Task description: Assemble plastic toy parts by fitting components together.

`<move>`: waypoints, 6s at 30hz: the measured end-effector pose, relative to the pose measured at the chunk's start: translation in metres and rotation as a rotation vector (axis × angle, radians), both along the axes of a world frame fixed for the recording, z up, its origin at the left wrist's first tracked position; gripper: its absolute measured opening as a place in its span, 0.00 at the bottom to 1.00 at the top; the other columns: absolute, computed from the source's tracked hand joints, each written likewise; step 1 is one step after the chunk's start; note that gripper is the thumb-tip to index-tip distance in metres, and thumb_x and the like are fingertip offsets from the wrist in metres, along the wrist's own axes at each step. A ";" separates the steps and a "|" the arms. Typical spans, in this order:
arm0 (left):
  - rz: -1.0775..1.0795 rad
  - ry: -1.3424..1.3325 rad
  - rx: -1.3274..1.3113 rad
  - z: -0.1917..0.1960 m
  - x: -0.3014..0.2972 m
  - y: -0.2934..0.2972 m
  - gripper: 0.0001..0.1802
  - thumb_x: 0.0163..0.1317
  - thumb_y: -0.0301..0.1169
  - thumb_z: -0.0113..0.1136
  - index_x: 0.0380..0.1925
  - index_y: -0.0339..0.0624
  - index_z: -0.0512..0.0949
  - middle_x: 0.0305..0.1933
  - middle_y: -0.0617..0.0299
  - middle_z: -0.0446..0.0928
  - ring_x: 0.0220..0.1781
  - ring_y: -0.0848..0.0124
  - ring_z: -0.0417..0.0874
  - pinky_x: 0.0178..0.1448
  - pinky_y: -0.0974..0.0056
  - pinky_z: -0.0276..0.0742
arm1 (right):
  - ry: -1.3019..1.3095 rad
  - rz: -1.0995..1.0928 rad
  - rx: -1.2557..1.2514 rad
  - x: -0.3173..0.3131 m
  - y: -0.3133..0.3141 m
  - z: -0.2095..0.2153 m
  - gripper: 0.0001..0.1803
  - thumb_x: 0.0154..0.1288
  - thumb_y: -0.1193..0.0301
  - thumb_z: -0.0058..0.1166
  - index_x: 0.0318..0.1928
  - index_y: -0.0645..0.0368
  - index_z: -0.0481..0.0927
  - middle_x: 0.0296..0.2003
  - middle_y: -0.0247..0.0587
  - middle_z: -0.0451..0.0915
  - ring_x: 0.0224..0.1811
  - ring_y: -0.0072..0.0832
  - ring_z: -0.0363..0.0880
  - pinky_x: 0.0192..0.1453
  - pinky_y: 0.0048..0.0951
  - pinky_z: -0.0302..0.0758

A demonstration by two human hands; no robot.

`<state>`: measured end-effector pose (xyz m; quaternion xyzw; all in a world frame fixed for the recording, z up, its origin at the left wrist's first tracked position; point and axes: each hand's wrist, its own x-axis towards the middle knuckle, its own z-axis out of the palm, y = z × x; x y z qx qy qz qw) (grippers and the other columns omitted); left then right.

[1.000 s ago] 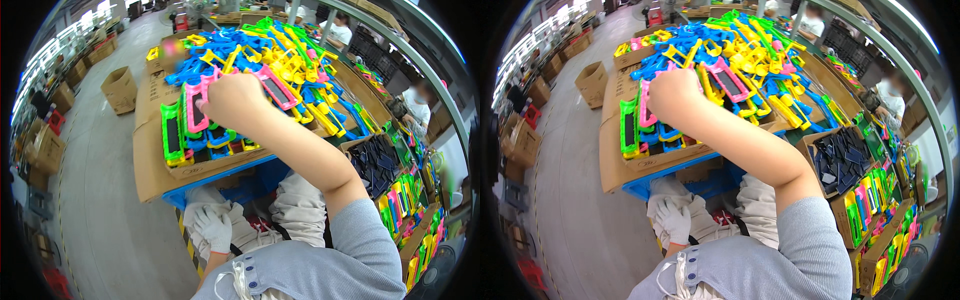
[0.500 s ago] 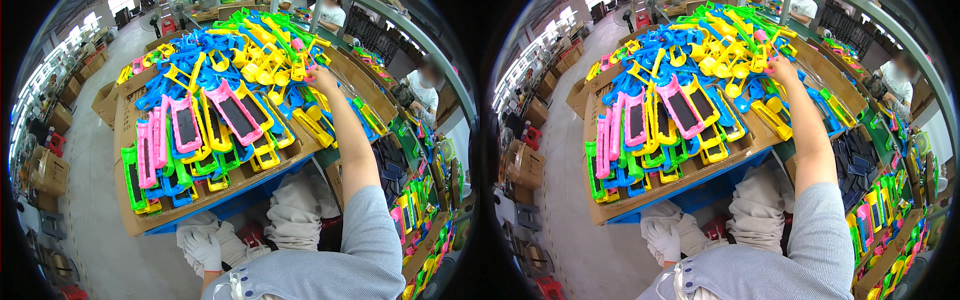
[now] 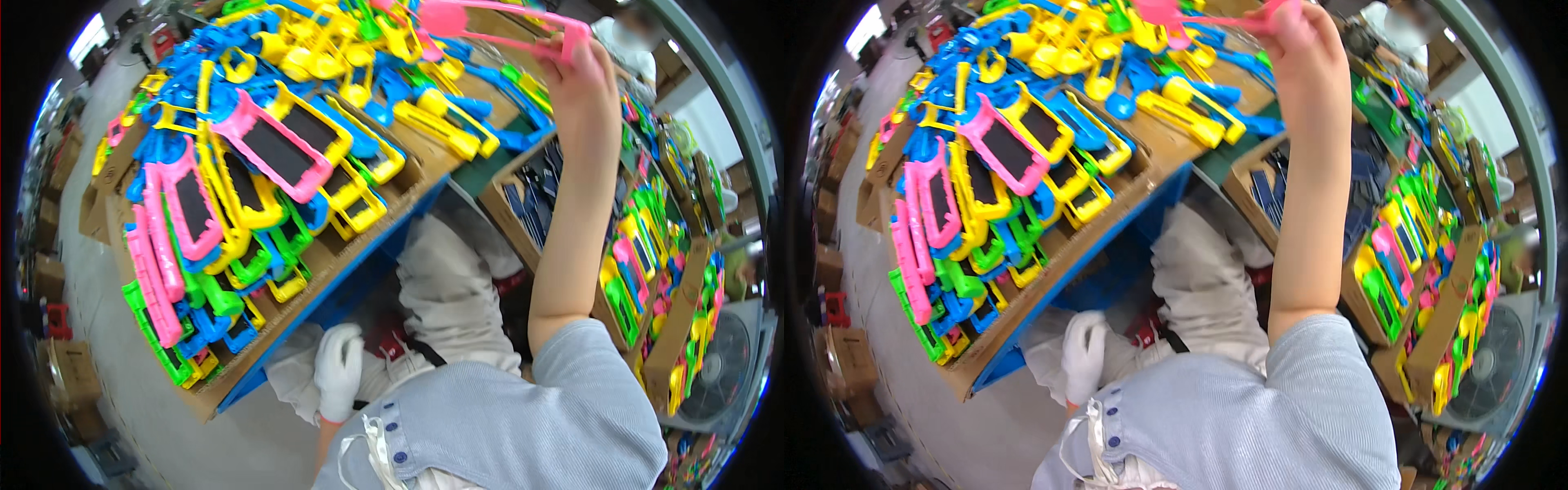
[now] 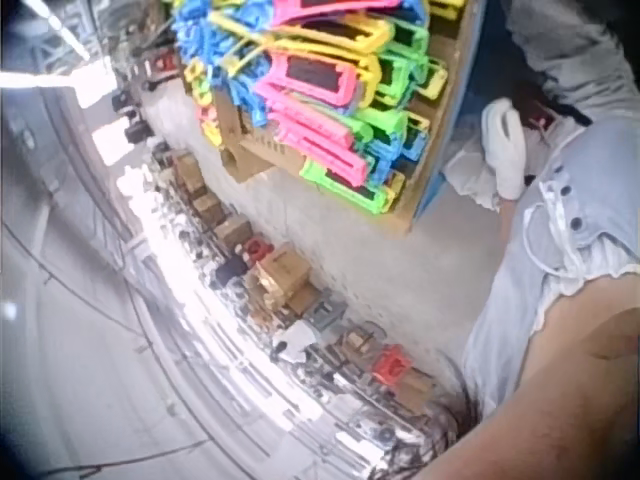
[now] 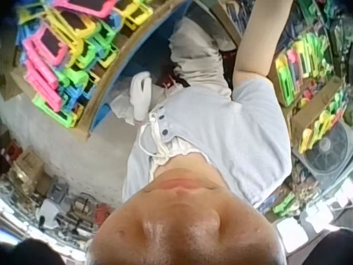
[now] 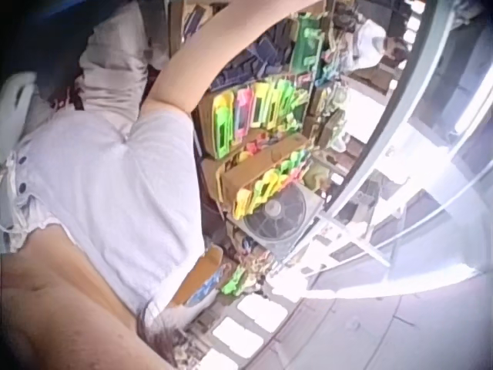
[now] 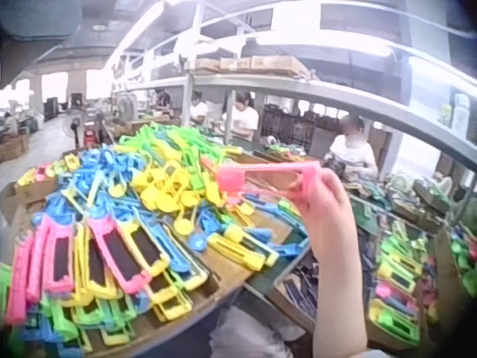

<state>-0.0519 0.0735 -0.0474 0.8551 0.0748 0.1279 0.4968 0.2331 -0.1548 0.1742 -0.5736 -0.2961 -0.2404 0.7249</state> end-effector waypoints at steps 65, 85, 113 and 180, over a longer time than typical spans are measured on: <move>0.137 0.342 -0.939 0.040 0.047 -0.055 0.16 0.68 0.43 0.43 0.43 0.43 0.71 0.35 0.66 0.73 0.31 0.81 0.72 0.30 0.76 0.68 | 0.818 0.529 -0.646 -0.156 0.035 -0.158 0.14 0.58 0.65 0.60 0.27 0.64 0.76 0.17 0.26 0.70 0.21 0.13 0.64 0.24 0.19 0.63; 0.167 0.169 -1.290 0.032 0.046 -0.055 0.18 0.71 0.42 0.41 0.50 0.42 0.68 0.46 0.60 0.74 0.46 0.71 0.77 0.51 0.65 0.75 | 0.298 0.235 -1.018 -0.166 0.062 -0.164 0.19 0.67 0.61 0.46 0.24 0.64 0.71 0.20 0.48 0.72 0.23 0.46 0.73 0.28 0.41 0.68; 0.004 0.237 -0.941 0.072 0.035 -0.038 0.16 0.60 0.25 0.57 0.48 0.36 0.68 0.42 0.63 0.73 0.44 0.78 0.73 0.49 0.72 0.70 | 0.882 0.846 -0.342 -0.165 0.061 -0.154 0.15 0.62 0.72 0.56 0.47 0.59 0.69 0.36 0.28 0.72 0.40 0.14 0.71 0.45 0.18 0.69; -0.028 0.056 -0.695 0.087 0.032 -0.051 0.15 0.64 0.31 0.55 0.46 0.34 0.69 0.31 0.60 0.76 0.27 0.74 0.78 0.31 0.69 0.75 | 0.746 0.735 -0.224 -0.172 0.103 -0.118 0.15 0.68 0.67 0.47 0.47 0.67 0.73 0.41 0.44 0.79 0.41 0.29 0.81 0.42 0.26 0.77</move>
